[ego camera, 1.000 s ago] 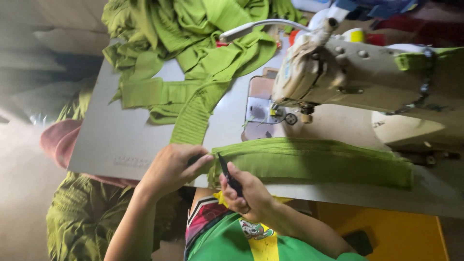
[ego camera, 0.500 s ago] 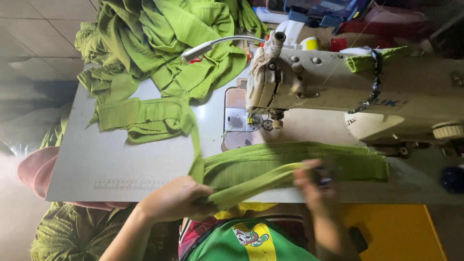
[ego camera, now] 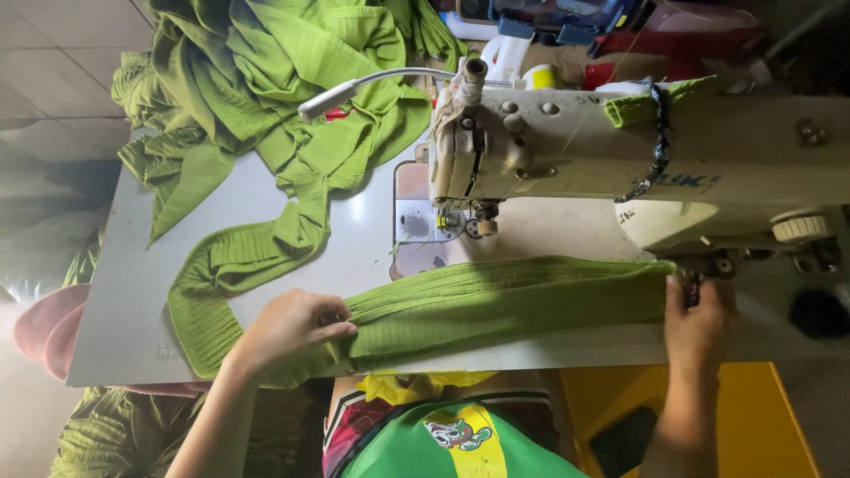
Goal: The person uses scissors to trim excess fabric from the edges of a green fabric piece on a sewing machine table. The person repeatedly cuts small sections along the edge and discards the trimmings onto the table.
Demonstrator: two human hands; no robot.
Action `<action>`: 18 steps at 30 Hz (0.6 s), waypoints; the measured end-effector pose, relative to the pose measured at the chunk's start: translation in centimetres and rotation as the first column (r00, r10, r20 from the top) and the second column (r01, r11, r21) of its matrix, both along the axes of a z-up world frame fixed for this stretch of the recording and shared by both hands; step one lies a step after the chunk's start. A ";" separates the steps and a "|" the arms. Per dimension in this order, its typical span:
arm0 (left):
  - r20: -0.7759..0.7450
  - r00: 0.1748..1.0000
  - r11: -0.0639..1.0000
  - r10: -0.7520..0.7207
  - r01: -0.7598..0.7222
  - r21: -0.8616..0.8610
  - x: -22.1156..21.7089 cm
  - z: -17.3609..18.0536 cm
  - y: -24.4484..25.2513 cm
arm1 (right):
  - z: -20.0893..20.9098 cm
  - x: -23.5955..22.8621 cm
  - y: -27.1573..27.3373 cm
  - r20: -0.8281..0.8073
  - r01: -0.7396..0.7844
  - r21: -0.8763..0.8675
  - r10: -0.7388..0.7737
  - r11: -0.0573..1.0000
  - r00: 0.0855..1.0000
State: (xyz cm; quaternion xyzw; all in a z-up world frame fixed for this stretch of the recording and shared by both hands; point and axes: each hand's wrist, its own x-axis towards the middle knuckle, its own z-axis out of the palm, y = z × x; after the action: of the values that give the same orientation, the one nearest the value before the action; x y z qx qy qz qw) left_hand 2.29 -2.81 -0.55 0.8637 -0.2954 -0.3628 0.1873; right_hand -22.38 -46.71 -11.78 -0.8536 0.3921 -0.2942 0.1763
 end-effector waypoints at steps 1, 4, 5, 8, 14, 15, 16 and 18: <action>0.004 1.000 1.000 0.026 -0.026 -0.001 0.0 -0.3 0.1 | 1.4 0.4 1.3 0.010 -0.020 -0.258 0.024 0.966 1.000; 0.012 0.997 0.997 0.070 -0.071 0.026 -0.1 -1.2 1.0 | 4.5 1.6 4.6 0.066 -0.047 -0.508 0.094 0.860 0.993; 0.016 0.997 0.995 0.080 -0.081 0.055 -0.2 -1.5 1.4 | 5.3 1.8 5.7 0.121 -0.044 -0.518 0.124 0.854 0.985; -0.030 0.995 0.996 0.093 -0.093 -0.004 -0.1 -2.4 2.9 | 5.7 3.4 9.6 0.233 -0.137 -0.407 0.247 0.903 0.941; -0.067 0.994 0.954 0.081 -0.097 -0.282 0.3 -0.2 3.2 | 7.0 7.1 20.7 0.547 -0.709 0.433 0.463 0.556 0.697; -0.068 0.994 0.955 0.084 -0.100 -0.281 0.1 0.6 2.9 | 6.9 7.7 21.7 0.547 -0.710 0.435 0.464 0.554 0.697; -0.179 0.975 0.942 0.128 -0.176 -0.287 -0.1 1.4 2.6 | 6.8 8.3 22.6 0.554 -0.735 0.633 0.520 0.244 0.650; -0.290 0.942 0.925 0.171 -0.255 -0.283 -0.3 2.4 2.2 | 6.8 9.1 24.4 0.577 -0.645 0.758 0.557 -0.092 0.598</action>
State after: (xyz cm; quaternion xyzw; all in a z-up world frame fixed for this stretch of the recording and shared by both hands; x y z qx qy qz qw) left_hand 1.98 -0.61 1.85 0.7945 -0.2263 -0.3978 0.3991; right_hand -13.25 -22.30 -5.02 -0.6345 0.0488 0.0796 0.7672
